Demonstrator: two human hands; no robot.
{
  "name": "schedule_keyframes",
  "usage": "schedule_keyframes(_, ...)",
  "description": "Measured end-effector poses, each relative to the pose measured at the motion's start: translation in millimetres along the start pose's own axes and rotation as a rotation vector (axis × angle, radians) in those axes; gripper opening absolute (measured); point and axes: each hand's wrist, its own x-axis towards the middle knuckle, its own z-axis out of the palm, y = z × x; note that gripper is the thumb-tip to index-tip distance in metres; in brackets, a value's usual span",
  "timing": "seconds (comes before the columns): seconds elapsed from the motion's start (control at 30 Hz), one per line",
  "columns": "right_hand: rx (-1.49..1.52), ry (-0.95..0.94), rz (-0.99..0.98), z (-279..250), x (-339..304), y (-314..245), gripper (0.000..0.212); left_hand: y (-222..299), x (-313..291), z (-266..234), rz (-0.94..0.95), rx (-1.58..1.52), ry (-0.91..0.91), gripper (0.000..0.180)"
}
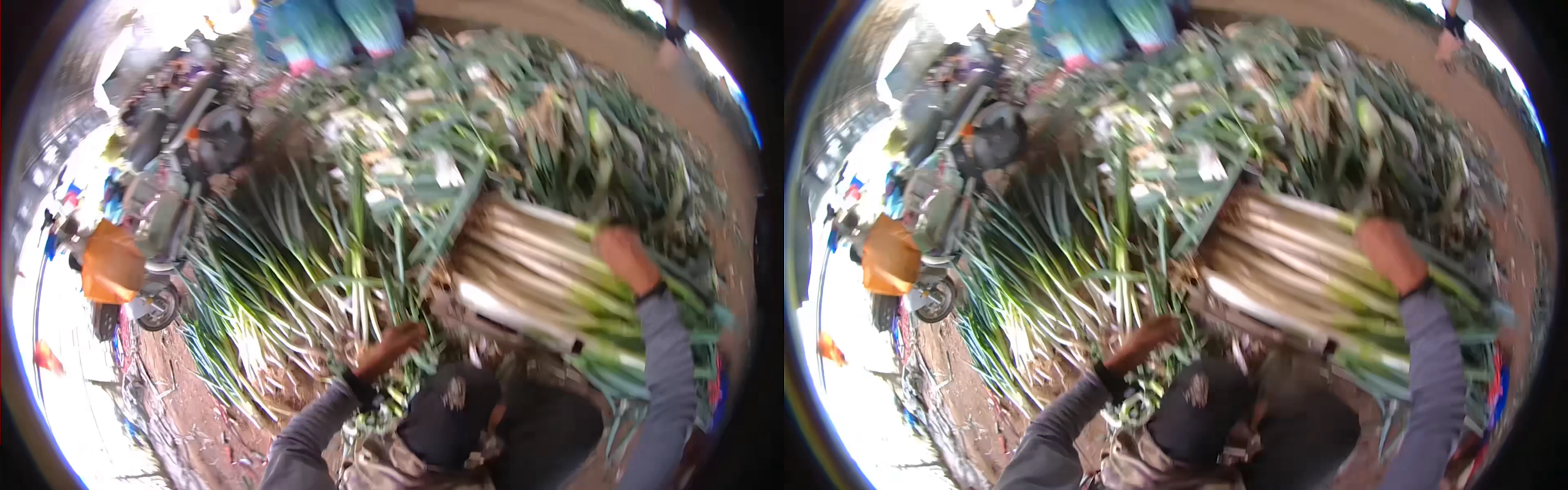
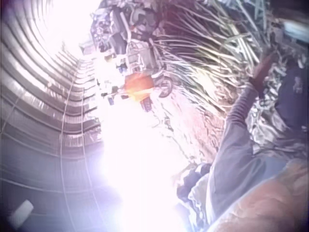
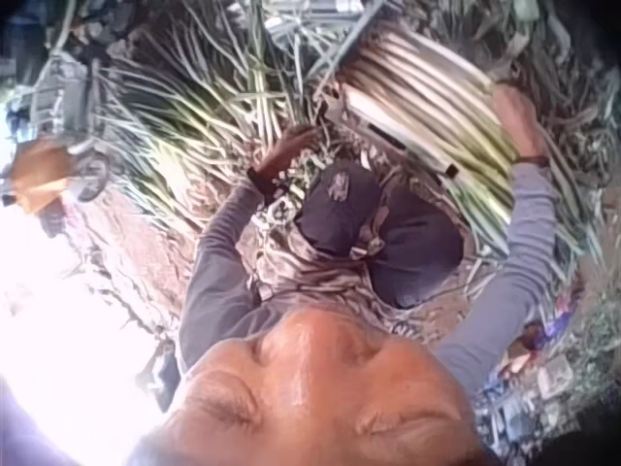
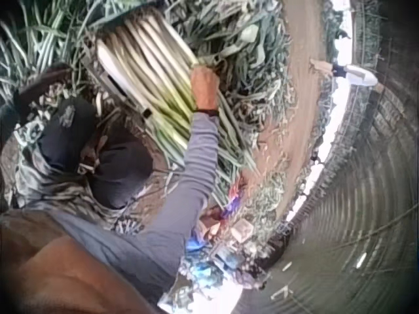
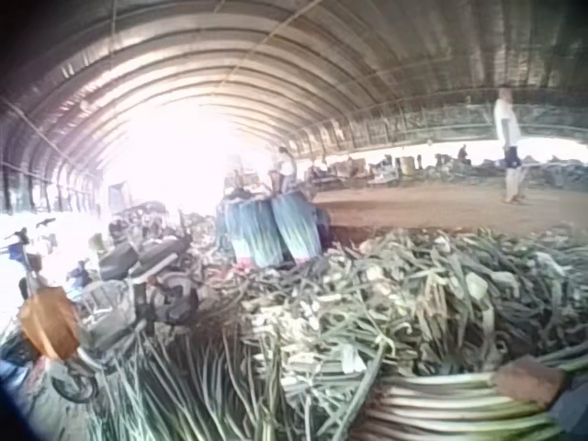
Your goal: The person cleans scallions by hand by peeling away outer layers and pulling off roots before placing them into a metal frame to form a bundle. Once the frame is full, they lift the bundle and set it aside.
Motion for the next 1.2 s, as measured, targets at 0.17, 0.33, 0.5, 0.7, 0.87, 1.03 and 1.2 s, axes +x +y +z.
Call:
schedule_keyframes(0.17,0.172,0.149,-0.046,-33,-8,13,0.015,4,1,-15,-0.287,-0.180,0.266,0.038)
schedule_keyframes(0.33,0.332,0.042,-0.004,-12,-7,5,0.017,-47,-11,-39,-0.334,-0.292,0.372,0.038)
schedule_keyframes(0.5,0.382,-0.092,0.133,-35,-20,21,0.021,-88,7,-56,-0.214,0.014,0.427,0.035)
schedule_keyframes(0.7,0.563,0.219,0.239,-78,-72,-21,0.023,-124,-2,-82,-0.266,0.224,0.884,0.028)
schedule_keyframes(0.87,0.818,0.181,0.475,-149,-160,-80,0.015,-163,24,-109,-0.214,0.719,1.028,0.037)
schedule_keyframes(1.03,0.823,0.089,0.360,-155,-184,-126,0.011,-177,29,-143,-0.407,0.797,1.032,0.053)
schedule_keyframes(1.2,0.723,0.076,0.333,-153,-191,-146,0.010,-167,41,-137,-0.558,0.805,0.830,0.052)
